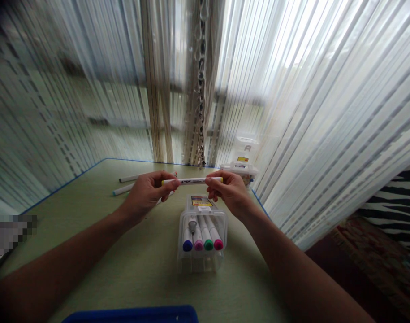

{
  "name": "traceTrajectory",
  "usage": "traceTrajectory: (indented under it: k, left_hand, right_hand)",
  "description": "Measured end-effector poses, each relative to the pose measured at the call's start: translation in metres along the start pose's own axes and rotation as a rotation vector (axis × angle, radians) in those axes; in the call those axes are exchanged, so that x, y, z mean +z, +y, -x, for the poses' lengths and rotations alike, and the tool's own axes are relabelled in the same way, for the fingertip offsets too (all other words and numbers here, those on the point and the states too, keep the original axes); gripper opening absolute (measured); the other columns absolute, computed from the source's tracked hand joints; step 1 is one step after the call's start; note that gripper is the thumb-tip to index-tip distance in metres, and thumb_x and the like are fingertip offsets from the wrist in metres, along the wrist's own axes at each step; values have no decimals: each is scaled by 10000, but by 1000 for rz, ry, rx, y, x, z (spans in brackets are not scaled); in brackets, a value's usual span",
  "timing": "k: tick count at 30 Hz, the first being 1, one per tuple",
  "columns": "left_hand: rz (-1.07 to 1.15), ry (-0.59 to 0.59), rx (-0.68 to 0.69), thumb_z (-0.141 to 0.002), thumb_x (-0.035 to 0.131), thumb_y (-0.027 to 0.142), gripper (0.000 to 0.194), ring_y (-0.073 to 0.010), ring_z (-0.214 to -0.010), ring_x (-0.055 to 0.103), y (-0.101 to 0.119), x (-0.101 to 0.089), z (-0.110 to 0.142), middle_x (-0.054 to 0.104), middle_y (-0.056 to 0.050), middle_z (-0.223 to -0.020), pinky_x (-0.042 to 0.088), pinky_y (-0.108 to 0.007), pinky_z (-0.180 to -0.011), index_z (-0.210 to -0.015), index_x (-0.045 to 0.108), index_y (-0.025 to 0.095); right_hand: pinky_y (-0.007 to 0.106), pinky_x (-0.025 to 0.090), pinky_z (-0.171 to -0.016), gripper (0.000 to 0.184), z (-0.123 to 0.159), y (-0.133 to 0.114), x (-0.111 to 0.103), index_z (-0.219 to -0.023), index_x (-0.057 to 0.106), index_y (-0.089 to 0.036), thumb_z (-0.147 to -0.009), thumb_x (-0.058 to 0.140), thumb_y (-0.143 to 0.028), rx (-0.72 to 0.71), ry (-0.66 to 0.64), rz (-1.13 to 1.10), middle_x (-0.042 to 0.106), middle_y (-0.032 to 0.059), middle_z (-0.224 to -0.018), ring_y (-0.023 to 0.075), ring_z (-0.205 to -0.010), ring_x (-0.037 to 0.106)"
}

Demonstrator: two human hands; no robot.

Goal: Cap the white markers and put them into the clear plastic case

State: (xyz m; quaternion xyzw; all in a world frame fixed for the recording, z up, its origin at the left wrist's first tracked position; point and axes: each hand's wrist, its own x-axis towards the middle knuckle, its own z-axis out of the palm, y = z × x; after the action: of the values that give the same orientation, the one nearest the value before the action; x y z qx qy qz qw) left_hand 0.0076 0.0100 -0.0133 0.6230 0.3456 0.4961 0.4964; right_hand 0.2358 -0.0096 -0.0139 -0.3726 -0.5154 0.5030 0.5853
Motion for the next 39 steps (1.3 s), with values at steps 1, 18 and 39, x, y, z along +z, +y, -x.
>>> traceTrajectory:
  k: [1, 18, 39]
  left_hand:
    - [0, 0, -2, -702, 816, 380, 310, -57, -440, 429, 0, 0, 0, 590, 17, -583, 300, -196, -419, -828, 712, 117]
    - [248, 15, -60, -789, 724, 318, 264, -61, -455, 491, 2, -1, -4, 737, -100, -778, 389, -211, -470, -902, 701, 81]
    - [231, 1, -27, -784, 726, 277, 277, -63, -456, 500, 3, -1, -4, 724, -70, -745, 406, -213, -480, -977, 658, 90]
  right_hand:
    - [166, 420, -372, 222, 0, 0, 0, -789, 718, -154, -683, 868, -277, -1, -7, -3, 669, -10, -543, 91, -406, 594]
    - [188, 443, -373, 191, 1, -11, 1, -867, 752, -120, -732, 670, -227, 116, 60, -128, 763, 71, -679, 118, -418, 625]
    - [194, 460, -367, 191, -1, -9, -2, -896, 711, -136, -750, 694, -257, 78, 47, -99, 773, 72, -713, 149, -452, 672]
